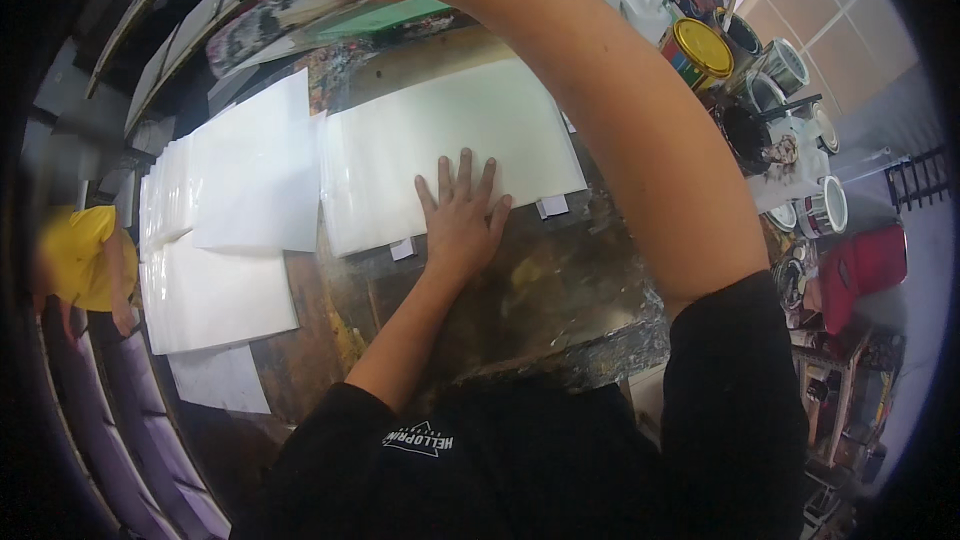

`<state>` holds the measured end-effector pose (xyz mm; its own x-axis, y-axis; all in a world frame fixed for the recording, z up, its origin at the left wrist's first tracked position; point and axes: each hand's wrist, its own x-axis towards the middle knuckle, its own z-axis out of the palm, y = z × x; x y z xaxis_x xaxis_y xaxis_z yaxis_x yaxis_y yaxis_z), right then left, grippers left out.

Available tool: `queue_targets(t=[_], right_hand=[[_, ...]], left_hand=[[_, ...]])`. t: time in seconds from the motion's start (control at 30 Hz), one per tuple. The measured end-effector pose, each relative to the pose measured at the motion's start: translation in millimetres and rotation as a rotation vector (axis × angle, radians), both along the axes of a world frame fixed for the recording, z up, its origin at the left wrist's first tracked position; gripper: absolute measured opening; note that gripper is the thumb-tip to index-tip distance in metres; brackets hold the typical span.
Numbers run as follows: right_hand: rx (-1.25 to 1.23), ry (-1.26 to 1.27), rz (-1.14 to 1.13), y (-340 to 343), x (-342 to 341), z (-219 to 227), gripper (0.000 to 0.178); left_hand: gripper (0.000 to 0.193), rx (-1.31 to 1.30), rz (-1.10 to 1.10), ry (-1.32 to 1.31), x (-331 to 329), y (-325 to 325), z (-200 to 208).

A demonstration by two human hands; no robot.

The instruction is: The person performs screen printing by placing white sheets on a table, aligning a screen frame, and using a squeegee to pull ink across the screen onto each sheet. Printed sheets are stacked to the side while the process repeats.

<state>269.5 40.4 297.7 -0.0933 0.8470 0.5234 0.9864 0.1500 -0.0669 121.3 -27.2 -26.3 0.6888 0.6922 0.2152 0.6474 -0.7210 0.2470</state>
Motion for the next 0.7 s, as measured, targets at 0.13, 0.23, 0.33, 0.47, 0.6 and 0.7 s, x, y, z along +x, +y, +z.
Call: queue_targets(t=[0.13, 0.23, 0.33, 0.47, 0.6, 0.7], right_hand=[[-0.076, 0.045, -0.052, -1, -10, 8, 0.093], [-0.046, 0.024, -0.087, 2, -11, 16, 0.094], [-0.038, 0.020, -0.085, 2, -11, 12, 0.094], [0.039, 0.027, -0.027, 3, -7, 5, 0.095], [0.062, -0.012, -0.002, -8, -13, -44, 0.080], [0.039, -0.064, -0.005, -59, -21, -105, 0.064]], left_hand=[[0.062, -0.032, -0.009, -0.019, -2, 1, -3], [0.062, -0.036, -0.018, -0.048, 0, 5, -1], [0.064, -0.022, -0.016, -0.080, 0, 4, -2], [0.067, -0.021, 0.085, -0.272, -5, 10, 17], [0.093, -0.553, 0.360, -0.854, -67, 42, 106], [0.126, -0.932, 0.008, -1.186, -94, 31, 170]])
